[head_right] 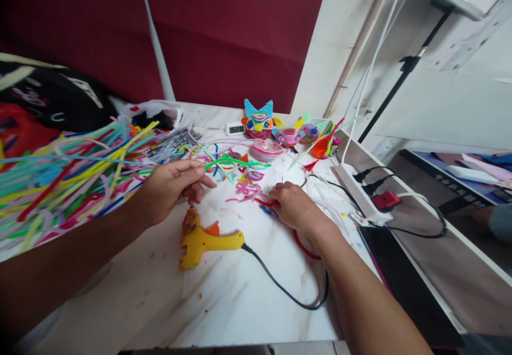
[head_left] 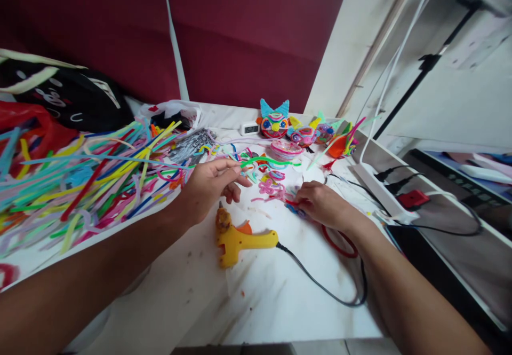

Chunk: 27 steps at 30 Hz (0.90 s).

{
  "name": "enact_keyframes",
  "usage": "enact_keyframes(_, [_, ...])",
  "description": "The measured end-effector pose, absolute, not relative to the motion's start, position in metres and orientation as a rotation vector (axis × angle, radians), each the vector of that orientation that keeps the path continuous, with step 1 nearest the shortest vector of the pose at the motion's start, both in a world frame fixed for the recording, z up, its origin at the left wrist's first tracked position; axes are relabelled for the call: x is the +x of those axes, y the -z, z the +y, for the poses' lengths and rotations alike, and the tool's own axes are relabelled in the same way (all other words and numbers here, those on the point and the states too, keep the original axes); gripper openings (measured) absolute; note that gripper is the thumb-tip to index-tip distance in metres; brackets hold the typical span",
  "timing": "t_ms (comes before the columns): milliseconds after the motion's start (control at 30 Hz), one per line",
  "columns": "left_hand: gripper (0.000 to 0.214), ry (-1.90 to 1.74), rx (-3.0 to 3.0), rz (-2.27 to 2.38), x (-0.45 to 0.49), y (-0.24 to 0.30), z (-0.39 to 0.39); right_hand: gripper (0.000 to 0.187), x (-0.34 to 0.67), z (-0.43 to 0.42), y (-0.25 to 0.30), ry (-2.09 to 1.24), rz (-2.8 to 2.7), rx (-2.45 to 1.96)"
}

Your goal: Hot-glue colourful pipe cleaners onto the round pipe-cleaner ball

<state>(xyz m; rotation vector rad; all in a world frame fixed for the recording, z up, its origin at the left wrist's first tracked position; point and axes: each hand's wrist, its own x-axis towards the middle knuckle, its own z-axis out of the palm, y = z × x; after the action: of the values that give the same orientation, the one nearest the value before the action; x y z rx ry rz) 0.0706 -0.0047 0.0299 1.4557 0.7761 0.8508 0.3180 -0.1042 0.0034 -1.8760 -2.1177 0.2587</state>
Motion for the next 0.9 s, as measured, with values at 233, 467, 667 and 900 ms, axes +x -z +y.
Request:
enact_keyframes(233, [0.021, -0.812, 1.429, 0.75, 0.072, -0.026, -0.006, 0.021, 0.326, -0.106, -0.009, -0.113, -2.025, -1.898])
enact_keyframes(467, [0.022, -0.77, 1.417, 0.746, 0.073, -0.029, -0.011, 0.022, 0.33, -0.11, -0.017, -0.03, -1.958, -1.874])
enact_keyframes(667, [0.023, -0.743, 1.421, 0.723, 0.075, -0.028, -0.012, 0.012, 0.355, -0.129, -0.034, -0.193, -1.972, -2.058])
enact_keyframes(900, [0.023, -0.751, 1.435, 0.72, 0.073, -0.034, -0.015, 0.011, 0.348, -0.124, -0.021, -0.456, -2.022, -2.053])
